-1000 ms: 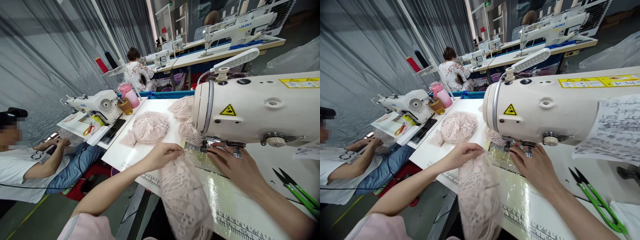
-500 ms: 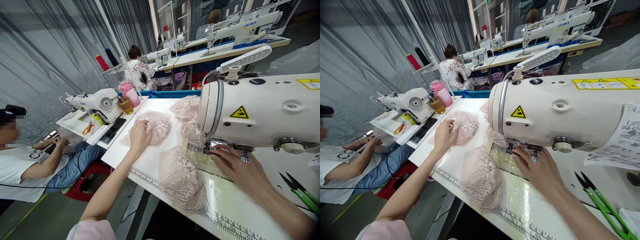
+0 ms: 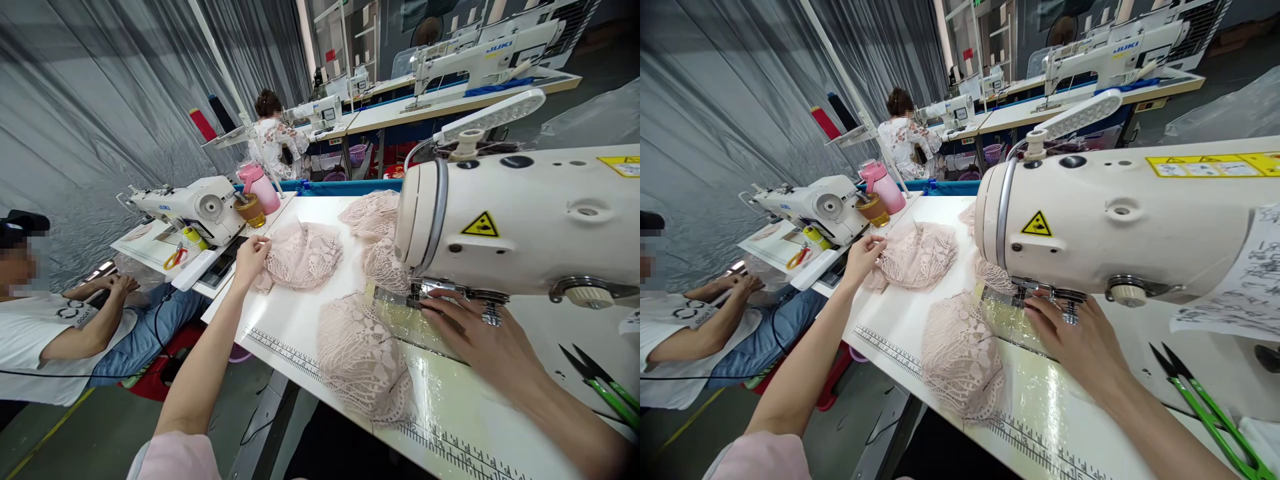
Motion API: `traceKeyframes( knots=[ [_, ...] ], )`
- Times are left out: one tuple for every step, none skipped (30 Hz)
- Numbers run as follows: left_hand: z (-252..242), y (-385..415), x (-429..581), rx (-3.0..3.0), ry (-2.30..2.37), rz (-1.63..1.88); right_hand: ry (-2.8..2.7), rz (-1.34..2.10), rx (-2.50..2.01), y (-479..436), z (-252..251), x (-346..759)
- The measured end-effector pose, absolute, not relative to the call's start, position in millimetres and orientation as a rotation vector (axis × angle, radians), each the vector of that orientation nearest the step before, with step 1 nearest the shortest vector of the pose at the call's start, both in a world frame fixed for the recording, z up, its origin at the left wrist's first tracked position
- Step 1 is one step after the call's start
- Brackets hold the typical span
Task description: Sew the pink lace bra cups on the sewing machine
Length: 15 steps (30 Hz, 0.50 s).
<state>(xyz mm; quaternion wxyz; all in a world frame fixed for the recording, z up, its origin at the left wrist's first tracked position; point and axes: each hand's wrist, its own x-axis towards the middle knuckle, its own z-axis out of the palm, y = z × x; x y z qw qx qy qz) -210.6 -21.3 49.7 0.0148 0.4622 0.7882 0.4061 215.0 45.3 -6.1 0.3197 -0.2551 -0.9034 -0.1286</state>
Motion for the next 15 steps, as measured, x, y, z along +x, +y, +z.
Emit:
traceKeyframes(
  knots=[
    [48.5,-21.5,-212.8,1.431,2.437,1.264,-2.367,-0.335,-0.671,44.8,-4.7,214.3],
    [47.9,-21.7,-213.9,1.428,2.420,1.276,-2.366,-0.321,-0.678,44.2,-3.9,213.6],
    [47.8,-21.9,-213.8,1.429,2.402,1.301,-2.368,-0.299,-0.693,43.9,-3.8,213.1],
    [48.5,-22.0,-212.6,1.436,2.380,1.338,-2.360,-0.282,-0.708,43.8,-4.5,212.7],
    [49.9,-21.9,-210.3,1.448,2.353,1.385,-2.349,-0.272,-0.717,43.9,-5.8,212.5],
    [51.8,-21.7,-206.8,1.469,2.319,1.436,-2.336,-0.268,-0.720,44.2,-7.5,212.4],
    [54.0,-21.2,-202.0,1.497,2.279,1.485,-2.324,-0.270,-0.717,44.8,-9.5,212.5],
    [56.2,-20.6,-195.8,1.535,2.233,1.527,-2.316,-0.275,-0.708,45.4,-11.5,212.7],
    [58.0,-19.8,-188.2,1.581,2.182,1.555,-2.314,-0.279,-0.696,46.1,-13.4,213.1],
    [59.0,-18.8,-179.3,1.634,2.128,1.567,-2.324,-0.281,-0.687,46.8,-14.9,213.5],
    [59.1,-17.6,-169.3,1.691,2.070,1.560,-2.336,-0.285,-0.684,47.3,-16.2,214.0],
    [58.1,-16.2,-158.7,1.752,2.012,1.532,-2.339,-0.294,-0.686,47.7,-17.2,214.4],
    [56.0,-14.7,-147.9,1.813,1.956,1.489,-2.342,-0.304,-0.688,47.9,-17.9,214.8],
    [53.1,-13.0,-137.5,1.873,1.905,1.431,-2.345,-0.309,-0.699,48.0,-18.4,215.1],
    [49.8,-11.3,-127.9,1.929,1.860,1.370,-2.346,-0.309,-0.713,47.9,-18.6,215.4]
  ],
)
